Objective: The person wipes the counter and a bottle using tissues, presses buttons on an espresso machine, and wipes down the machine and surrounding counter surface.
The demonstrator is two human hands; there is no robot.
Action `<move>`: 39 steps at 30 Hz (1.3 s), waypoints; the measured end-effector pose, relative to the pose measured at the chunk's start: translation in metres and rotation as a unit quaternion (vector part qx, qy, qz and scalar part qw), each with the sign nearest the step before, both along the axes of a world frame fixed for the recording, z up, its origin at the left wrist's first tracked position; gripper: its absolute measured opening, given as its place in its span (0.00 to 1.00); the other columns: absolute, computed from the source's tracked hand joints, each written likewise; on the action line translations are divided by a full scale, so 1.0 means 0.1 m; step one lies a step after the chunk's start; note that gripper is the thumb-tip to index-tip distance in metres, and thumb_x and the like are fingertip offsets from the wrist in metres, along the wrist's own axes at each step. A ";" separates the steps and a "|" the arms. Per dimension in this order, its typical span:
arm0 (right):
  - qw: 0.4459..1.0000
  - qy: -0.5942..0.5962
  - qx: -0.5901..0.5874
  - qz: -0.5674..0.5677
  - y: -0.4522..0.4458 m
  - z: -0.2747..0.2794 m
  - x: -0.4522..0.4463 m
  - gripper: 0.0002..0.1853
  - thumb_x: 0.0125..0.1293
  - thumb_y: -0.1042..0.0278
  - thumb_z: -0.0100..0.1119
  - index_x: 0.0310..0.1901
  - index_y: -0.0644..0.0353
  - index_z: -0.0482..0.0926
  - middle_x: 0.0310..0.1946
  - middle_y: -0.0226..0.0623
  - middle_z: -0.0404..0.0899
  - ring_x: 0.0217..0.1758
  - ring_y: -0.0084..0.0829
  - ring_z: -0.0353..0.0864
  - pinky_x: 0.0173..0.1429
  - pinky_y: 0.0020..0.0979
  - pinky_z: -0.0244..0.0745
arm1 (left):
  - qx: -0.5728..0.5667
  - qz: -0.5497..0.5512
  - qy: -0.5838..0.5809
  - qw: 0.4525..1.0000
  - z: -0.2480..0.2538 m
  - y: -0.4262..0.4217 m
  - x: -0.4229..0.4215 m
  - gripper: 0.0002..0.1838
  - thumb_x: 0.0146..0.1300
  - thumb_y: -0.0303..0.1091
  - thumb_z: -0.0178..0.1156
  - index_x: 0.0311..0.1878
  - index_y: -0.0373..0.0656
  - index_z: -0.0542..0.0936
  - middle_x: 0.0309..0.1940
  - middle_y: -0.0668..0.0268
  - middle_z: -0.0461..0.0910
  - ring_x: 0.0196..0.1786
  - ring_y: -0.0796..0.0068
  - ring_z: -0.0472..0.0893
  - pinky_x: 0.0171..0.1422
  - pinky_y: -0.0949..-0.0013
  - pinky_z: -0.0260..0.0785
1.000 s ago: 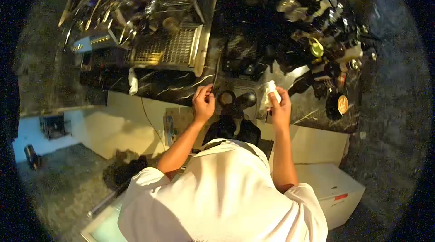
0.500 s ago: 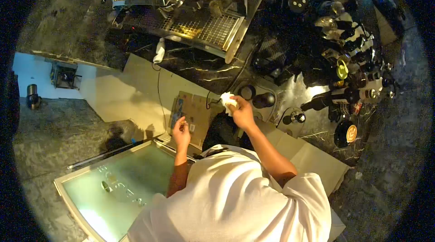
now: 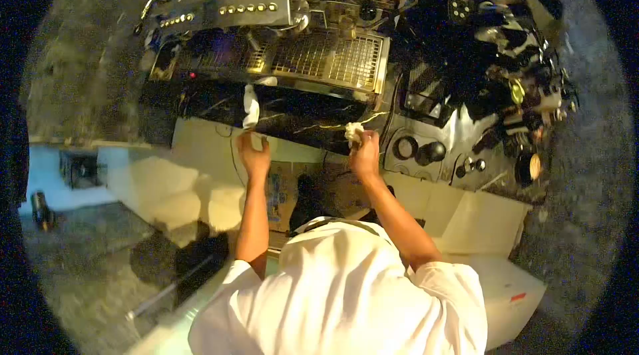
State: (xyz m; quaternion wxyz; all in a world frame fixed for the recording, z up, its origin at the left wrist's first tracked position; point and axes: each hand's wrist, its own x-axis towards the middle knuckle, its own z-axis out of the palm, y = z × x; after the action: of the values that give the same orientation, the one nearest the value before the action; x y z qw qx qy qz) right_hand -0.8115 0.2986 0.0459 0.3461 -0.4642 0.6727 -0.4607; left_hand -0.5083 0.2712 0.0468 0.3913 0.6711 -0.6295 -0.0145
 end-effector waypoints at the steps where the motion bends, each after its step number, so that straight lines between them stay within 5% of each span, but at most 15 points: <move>1: 0.991 -0.104 0.051 -0.064 -0.07 0.05 0.10 0.11 0.70 0.67 0.53 0.50 0.62 0.77 0.42 0.40 0.78 0.36 0.34 0.77 0.39 0.30 0.73 | 0.004 -0.020 0.008 1.000 0.00 -0.16 0.20 0.24 0.58 0.28 0.62 0.60 0.43 0.78 0.46 0.53 0.77 0.46 0.49 0.77 0.53 0.57 0.72; 3: 0.921 -0.310 0.142 -0.189 -0.15 0.14 0.28 0.11 0.73 0.65 0.50 0.47 0.63 0.75 0.42 0.40 0.77 0.36 0.34 0.77 0.38 0.30 0.72 | 0.004 0.044 0.042 0.998 0.04 -0.40 0.56 0.32 0.58 0.38 0.69 0.65 0.40 0.73 0.47 0.52 0.76 0.48 0.49 0.76 0.55 0.56 0.70; 5: 0.949 -0.233 -0.018 -0.214 -0.13 -0.32 0.36 0.12 0.77 0.61 0.45 0.44 0.62 0.72 0.39 0.40 0.76 0.34 0.34 0.76 0.38 0.32 0.71 | 0.023 -0.006 0.066 0.998 -0.04 -0.57 0.77 0.35 0.57 0.42 0.70 0.66 0.39 0.73 0.47 0.52 0.77 0.48 0.50 0.76 0.54 0.56 0.71; 8: 0.957 -0.185 0.008 -0.221 -0.08 -0.33 0.55 0.11 0.76 0.62 0.46 0.46 0.62 0.72 0.40 0.41 0.76 0.35 0.36 0.76 0.39 0.34 0.71 | 0.060 -0.102 0.112 0.987 -0.19 -0.73 1.05 0.45 0.53 0.52 0.75 0.68 0.36 0.70 0.45 0.52 0.78 0.45 0.50 0.77 0.52 0.57 0.72; 11: 0.972 -0.124 0.038 -0.195 -0.33 -0.36 0.77 0.11 0.74 0.64 0.47 0.49 0.62 0.71 0.42 0.43 0.75 0.37 0.39 0.76 0.41 0.36 0.72 | 0.143 -0.087 0.103 0.980 -0.29 -0.90 0.84 0.56 0.45 0.62 0.77 0.70 0.31 0.68 0.42 0.51 0.80 0.41 0.49 0.80 0.48 0.54 0.74; 14: 0.982 -0.064 0.068 -0.161 -0.60 -0.39 1.09 0.12 0.72 0.66 0.48 0.52 0.62 0.71 0.44 0.46 0.75 0.38 0.43 0.76 0.43 0.39 0.72 | 0.087 -0.056 0.053 0.993 -0.35 -0.97 0.64 0.44 0.52 0.52 0.76 0.63 0.30 0.72 0.43 0.50 0.83 0.41 0.51 0.82 0.48 0.55 0.74; 18: 0.989 0.009 0.095 -0.109 -0.77 -0.32 1.62 0.16 0.70 0.69 0.50 0.57 0.63 0.71 0.46 0.49 0.74 0.41 0.47 0.76 0.45 0.42 0.72 | 0.186 -0.100 0.174 0.962 -0.48 -1.09 0.69 0.34 0.54 0.51 0.72 0.51 0.30 0.76 0.38 0.45 0.82 0.36 0.43 0.82 0.42 0.50 0.75; 23: 0.987 0.093 0.126 -0.040 -0.55 -0.26 1.81 0.22 0.67 0.72 0.52 0.63 0.63 0.70 0.49 0.52 0.73 0.43 0.53 0.76 0.48 0.46 0.73 | 0.189 -0.058 0.056 0.979 -0.61 -1.09 0.88 0.22 0.59 0.45 0.66 0.41 0.33 0.76 0.34 0.44 0.82 0.34 0.41 0.81 0.40 0.49 0.74; 25: 0.982 0.131 0.134 -0.014 -0.57 -0.22 1.75 0.24 0.66 0.73 0.52 0.65 0.63 0.70 0.50 0.54 0.73 0.44 0.55 0.76 0.50 0.47 0.73 | 0.250 -0.085 0.122 0.957 -0.34 -0.93 1.07 0.20 0.60 0.44 0.64 0.40 0.32 0.77 0.32 0.44 0.81 0.34 0.41 0.80 0.40 0.48 0.72; 28: 0.928 0.336 -0.131 -0.094 -0.32 -0.66 1.25 0.24 0.66 0.71 0.53 0.64 0.66 0.70 0.49 0.53 0.74 0.47 0.54 0.77 0.51 0.45 0.74 | 0.250 -0.105 0.187 0.944 -0.10 -0.56 1.35 0.19 0.61 0.43 0.63 0.41 0.33 0.77 0.30 0.47 0.80 0.31 0.44 0.78 0.39 0.51 0.70; 33: 0.920 0.234 0.057 -0.308 -0.34 -0.41 0.85 0.21 0.65 0.69 0.55 0.57 0.70 0.72 0.43 0.53 0.73 0.38 0.53 0.76 0.43 0.48 0.74 | 0.284 -0.092 0.334 0.894 -0.26 0.20 1.90 0.17 0.60 0.38 0.58 0.46 0.33 0.78 0.30 0.57 0.80 0.28 0.61 0.74 0.36 0.61 0.69; 34: 0.889 0.278 0.023 -0.362 -0.42 -0.73 0.83 0.18 0.65 0.67 0.55 0.51 0.71 0.74 0.40 0.54 0.72 0.35 0.53 0.74 0.41 0.48 0.73 | 0.273 -0.075 0.387 0.877 -0.24 0.36 1.96 0.18 0.60 0.37 0.58 0.48 0.32 0.78 0.30 0.58 0.79 0.28 0.64 0.74 0.35 0.65 0.69; 35: 0.876 0.383 0.039 -0.291 -0.44 -0.73 0.87 0.13 0.64 0.66 0.55 0.41 0.70 0.76 0.35 0.52 0.73 0.33 0.51 0.74 0.38 0.49 0.72 | 0.265 -0.059 0.439 0.856 -0.21 0.51 1.99 0.19 0.59 0.36 0.57 0.49 0.32 0.78 0.31 0.60 0.79 0.28 0.67 0.74 0.34 0.68 0.69; 36: 0.872 0.388 0.044 -0.296 -0.33 -0.82 0.74 0.13 0.64 0.66 0.55 0.41 0.70 0.76 0.35 0.52 0.73 0.33 0.51 0.74 0.38 0.49 0.72 | 0.272 -0.065 0.442 0.852 -0.17 0.59 2.00 0.19 0.59 0.36 0.57 0.49 0.32 0.78 0.31 0.60 0.79 0.28 0.67 0.74 0.34 0.68 0.69; 39: 0.893 0.354 0.008 -0.279 -1.41 -1.51 2.40 0.10 0.65 0.70 0.53 0.42 0.68 0.75 0.30 0.52 0.76 0.31 0.51 0.76 0.37 0.47 0.73 | 0.276 -0.095 0.453 0.843 -0.05 0.72 2.19 0.21 0.59 0.36 0.55 0.52 0.31 0.77 0.31 0.61 0.79 0.28 0.69 0.74 0.34 0.71 0.70</move>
State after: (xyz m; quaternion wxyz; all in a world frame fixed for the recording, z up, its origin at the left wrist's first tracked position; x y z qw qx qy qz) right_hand -0.5717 0.1580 -0.1049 -0.0542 -0.3871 0.8562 -0.3377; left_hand -0.2891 0.3435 0.0413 0.4285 0.6068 -0.4130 -0.5268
